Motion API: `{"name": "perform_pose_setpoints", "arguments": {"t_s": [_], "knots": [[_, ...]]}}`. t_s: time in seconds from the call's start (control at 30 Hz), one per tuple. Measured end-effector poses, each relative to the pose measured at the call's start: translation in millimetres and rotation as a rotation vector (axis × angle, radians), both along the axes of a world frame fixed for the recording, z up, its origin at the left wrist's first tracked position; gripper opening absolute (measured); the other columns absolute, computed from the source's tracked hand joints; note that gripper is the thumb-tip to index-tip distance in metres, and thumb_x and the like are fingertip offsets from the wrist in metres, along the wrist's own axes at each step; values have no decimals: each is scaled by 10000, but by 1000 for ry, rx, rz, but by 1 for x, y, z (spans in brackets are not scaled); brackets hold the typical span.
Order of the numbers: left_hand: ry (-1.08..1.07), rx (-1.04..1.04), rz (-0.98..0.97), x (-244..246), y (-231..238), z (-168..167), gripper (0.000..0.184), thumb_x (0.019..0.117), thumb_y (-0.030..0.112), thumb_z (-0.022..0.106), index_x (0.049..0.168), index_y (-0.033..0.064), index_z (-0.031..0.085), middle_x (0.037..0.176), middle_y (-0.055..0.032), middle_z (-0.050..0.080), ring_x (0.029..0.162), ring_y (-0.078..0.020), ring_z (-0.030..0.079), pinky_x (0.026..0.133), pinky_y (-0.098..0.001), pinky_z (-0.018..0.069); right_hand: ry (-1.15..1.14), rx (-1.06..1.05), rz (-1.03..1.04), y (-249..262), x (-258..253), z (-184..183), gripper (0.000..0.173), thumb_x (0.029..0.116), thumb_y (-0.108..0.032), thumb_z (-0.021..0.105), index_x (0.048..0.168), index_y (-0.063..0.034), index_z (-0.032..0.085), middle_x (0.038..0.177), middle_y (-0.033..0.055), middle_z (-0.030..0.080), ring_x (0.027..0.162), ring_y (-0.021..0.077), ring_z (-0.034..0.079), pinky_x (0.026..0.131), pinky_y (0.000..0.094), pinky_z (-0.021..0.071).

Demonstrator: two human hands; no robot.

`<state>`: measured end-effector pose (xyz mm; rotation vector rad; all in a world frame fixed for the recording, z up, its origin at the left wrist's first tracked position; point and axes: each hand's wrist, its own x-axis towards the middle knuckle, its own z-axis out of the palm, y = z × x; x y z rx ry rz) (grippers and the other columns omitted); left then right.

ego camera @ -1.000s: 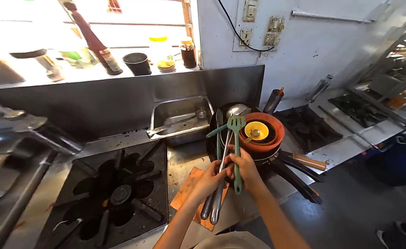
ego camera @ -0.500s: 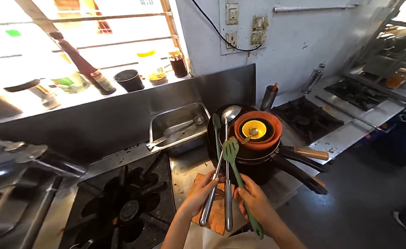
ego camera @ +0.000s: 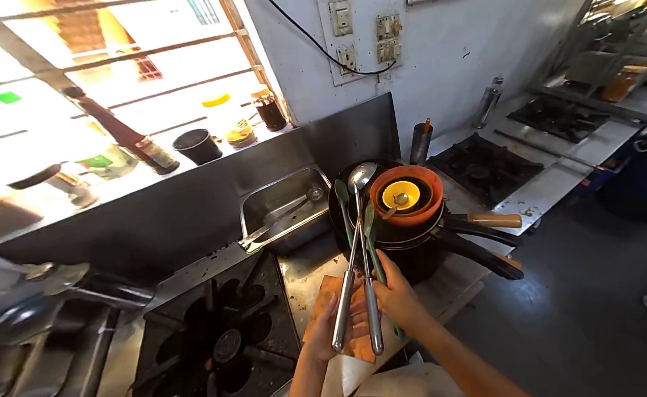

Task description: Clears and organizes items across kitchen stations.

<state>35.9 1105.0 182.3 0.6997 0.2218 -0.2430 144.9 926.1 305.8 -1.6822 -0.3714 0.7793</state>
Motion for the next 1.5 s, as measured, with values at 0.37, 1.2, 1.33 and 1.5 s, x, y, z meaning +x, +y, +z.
{"name": "perform_pose_setpoints", "arguments": {"t_s": [0.37, 1.2, 1.33, 1.5], "knots": [[211, 91, 260, 21, -18, 79, 401, 1130, 240, 252, 1320, 20, 528, 938, -79, 643, 637, -94, 612, 568, -201, 541, 100, 99, -139, 13, 47, -16, 753, 1001, -235, 640, 1626, -135, 231, 1588, 214, 357, 1262, 363, 580, 964, 513, 548], [266, 198, 288, -36, -34, 17, 589, 1113, 463, 146, 1455, 72, 423, 1230, -166, 691, 929, -247, 743, 750, -336, 632, 210, 201, -416, -96, -21, -84, 399, 1087, -191, 462, 1457, -43, 470, 1254, 152, 652, 1032, 247, 703, 882, 385, 599], [346, 174, 344, -46, -45, 8, 592, 1112, 490, 146, 1420, 96, 464, 1172, -145, 711, 915, -248, 746, 754, -358, 633, 216, 150, -397, -115, -25, -93, 330, 1091, -189, 460, 1358, -24, 563, 1183, 137, 686, 986, 215, 708, 864, 358, 592], [519, 143, 459, -60, -70, -10, 582, 1120, 467, 137, 1345, 89, 518, 1071, -96, 720, 867, -204, 728, 752, -350, 609, 253, 79, -398, -147, -8, -114, 295, 1094, -175, 457, 1288, -14, 609, 1107, 126, 708, 946, 194, 712, 840, 343, 592]]}}
